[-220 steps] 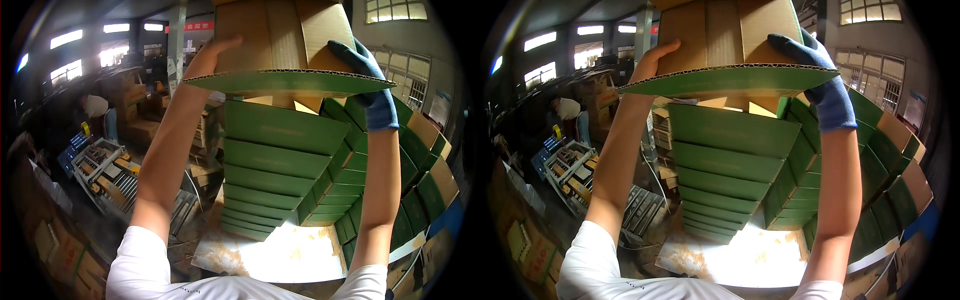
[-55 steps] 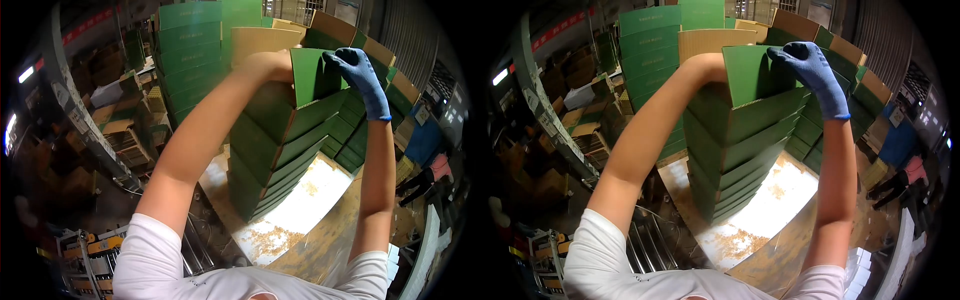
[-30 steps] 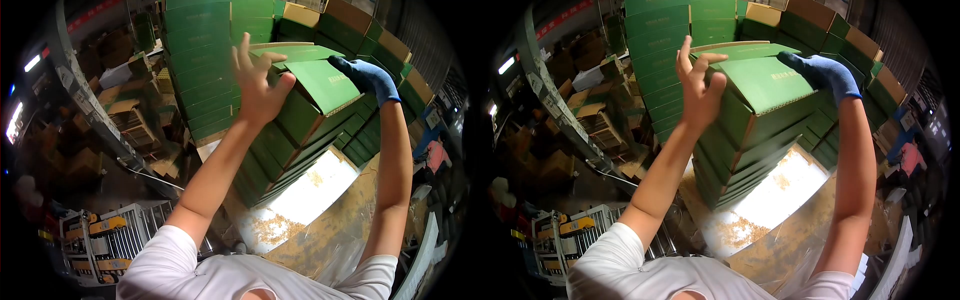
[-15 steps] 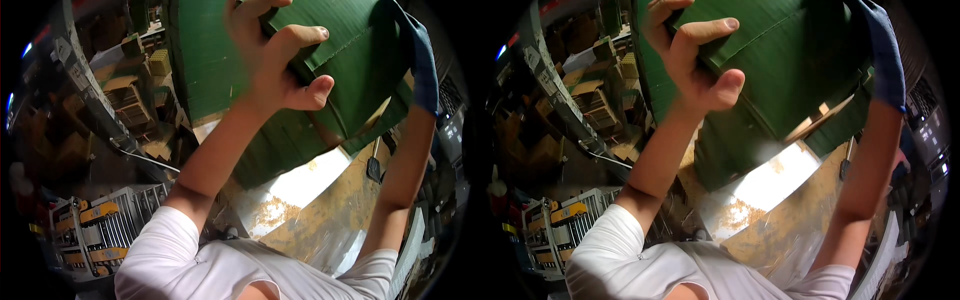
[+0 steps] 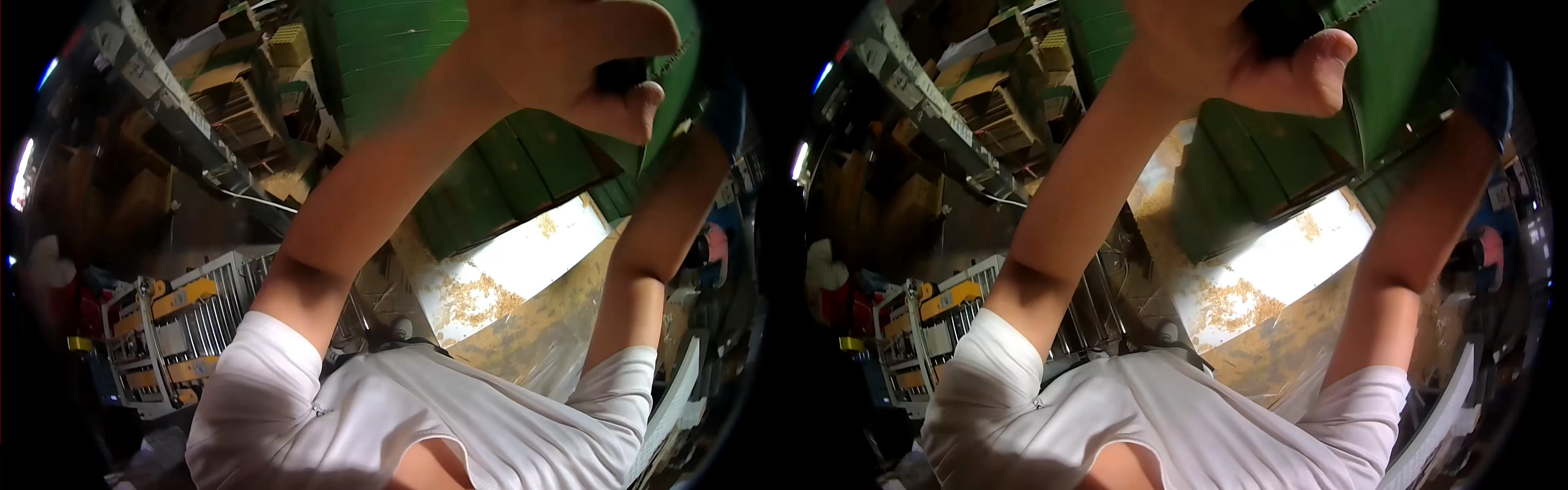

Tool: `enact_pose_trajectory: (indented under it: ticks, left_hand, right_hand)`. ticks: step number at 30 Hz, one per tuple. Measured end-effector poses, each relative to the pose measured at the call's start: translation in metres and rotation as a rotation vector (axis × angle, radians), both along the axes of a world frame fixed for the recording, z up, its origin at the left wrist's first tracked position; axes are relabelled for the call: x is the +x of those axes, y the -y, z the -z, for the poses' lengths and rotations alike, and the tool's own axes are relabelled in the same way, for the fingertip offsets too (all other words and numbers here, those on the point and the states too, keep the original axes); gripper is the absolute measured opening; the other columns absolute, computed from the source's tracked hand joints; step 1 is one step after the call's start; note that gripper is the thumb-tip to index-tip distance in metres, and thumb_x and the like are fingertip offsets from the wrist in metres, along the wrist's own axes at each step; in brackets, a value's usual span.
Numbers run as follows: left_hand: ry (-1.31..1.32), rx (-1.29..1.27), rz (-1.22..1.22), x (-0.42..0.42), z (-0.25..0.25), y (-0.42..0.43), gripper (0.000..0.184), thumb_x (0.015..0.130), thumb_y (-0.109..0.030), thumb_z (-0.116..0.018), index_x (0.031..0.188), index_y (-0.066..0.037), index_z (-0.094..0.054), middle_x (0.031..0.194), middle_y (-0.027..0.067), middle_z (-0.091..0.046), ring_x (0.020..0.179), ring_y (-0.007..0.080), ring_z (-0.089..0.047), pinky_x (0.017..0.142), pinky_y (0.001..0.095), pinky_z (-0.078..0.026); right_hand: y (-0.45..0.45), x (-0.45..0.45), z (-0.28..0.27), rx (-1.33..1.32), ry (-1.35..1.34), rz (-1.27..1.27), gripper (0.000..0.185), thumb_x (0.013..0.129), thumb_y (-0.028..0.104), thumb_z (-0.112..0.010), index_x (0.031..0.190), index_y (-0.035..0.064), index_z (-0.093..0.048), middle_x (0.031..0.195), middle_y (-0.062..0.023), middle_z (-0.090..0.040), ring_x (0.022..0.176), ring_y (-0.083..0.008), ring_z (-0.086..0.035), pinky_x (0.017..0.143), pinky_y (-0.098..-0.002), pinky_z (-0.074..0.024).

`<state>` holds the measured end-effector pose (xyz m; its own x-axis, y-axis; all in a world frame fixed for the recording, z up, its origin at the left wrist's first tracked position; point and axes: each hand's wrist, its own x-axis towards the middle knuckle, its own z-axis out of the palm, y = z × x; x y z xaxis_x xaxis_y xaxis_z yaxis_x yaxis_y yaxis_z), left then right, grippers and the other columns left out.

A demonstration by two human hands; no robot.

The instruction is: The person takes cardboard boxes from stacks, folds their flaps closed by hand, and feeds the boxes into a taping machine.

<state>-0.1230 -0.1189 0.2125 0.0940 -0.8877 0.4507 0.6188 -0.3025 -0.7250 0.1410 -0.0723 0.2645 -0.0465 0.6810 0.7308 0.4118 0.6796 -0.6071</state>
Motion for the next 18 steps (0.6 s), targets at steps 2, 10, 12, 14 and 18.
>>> enact_pose_trajectory:
  ticks: [2,10,12,14,18]
  left_hand:
    - [-0.081,-0.022,0.106,-0.013,-0.005,0.005,0.044,0.082,-0.057,-0.063,0.098,-0.017,-0.072,0.108,0.0207,-0.061,0.100,0.0326,-0.060,0.089,0.0449,-0.043]
    - [0.001,-0.408,0.438,-0.143,0.094,0.148,0.022,0.079,-0.045,-0.065,0.080,-0.025,-0.074,0.138,0.0256,-0.050,0.126,0.0367,-0.047,0.102,0.0487,-0.038]
    - [0.145,-0.636,0.211,-0.196,0.168,0.199,0.018,0.080,-0.043,-0.064,0.076,-0.027,-0.070,0.152,0.0258,-0.035,0.139,0.0405,-0.034,0.112,0.0556,-0.025]
    - [0.337,-0.951,0.161,-0.228,0.245,0.261,0.017,0.080,-0.039,-0.066,0.077,-0.023,-0.069,0.156,0.0241,-0.031,0.142,0.0404,-0.031,0.115,0.0547,-0.022]
    - [0.747,-1.783,0.037,-0.268,0.396,0.369,0.016,0.081,-0.032,-0.071,0.078,-0.016,-0.068,0.163,0.0206,-0.024,0.149,0.0401,-0.025,0.121,0.0529,-0.017]
  right_hand:
    - [0.018,-0.012,-0.005,0.054,0.060,0.008,0.045,0.101,0.036,-0.061,0.122,-0.0022,-0.069,0.110,-0.0098,-0.072,0.091,-0.0174,-0.067,0.081,-0.0311,-0.0533]
    - [0.155,-0.126,0.051,0.429,0.072,-0.095,0.039,0.102,0.029,-0.059,0.122,-0.0043,-0.066,0.113,-0.0152,-0.072,0.093,-0.0225,-0.069,0.083,-0.0351,-0.0560]
    - [0.181,-0.163,0.104,0.331,0.023,-0.163,0.038,0.103,0.027,-0.059,0.122,-0.0048,-0.066,0.114,-0.0165,-0.071,0.093,-0.0238,-0.069,0.083,-0.0361,-0.0566]
    - [0.194,-0.207,0.190,-0.059,-0.230,-0.300,0.035,0.102,0.023,-0.060,0.122,-0.0057,-0.067,0.114,-0.0167,-0.072,0.092,-0.0220,-0.069,0.083,-0.0341,-0.0563]
    - [0.222,-0.323,0.368,-0.714,0.508,-0.116,0.051,0.097,0.040,-0.068,0.107,-0.0094,-0.067,0.086,-0.0160,-0.069,0.079,-0.0184,-0.058,0.075,-0.0369,-0.0500]
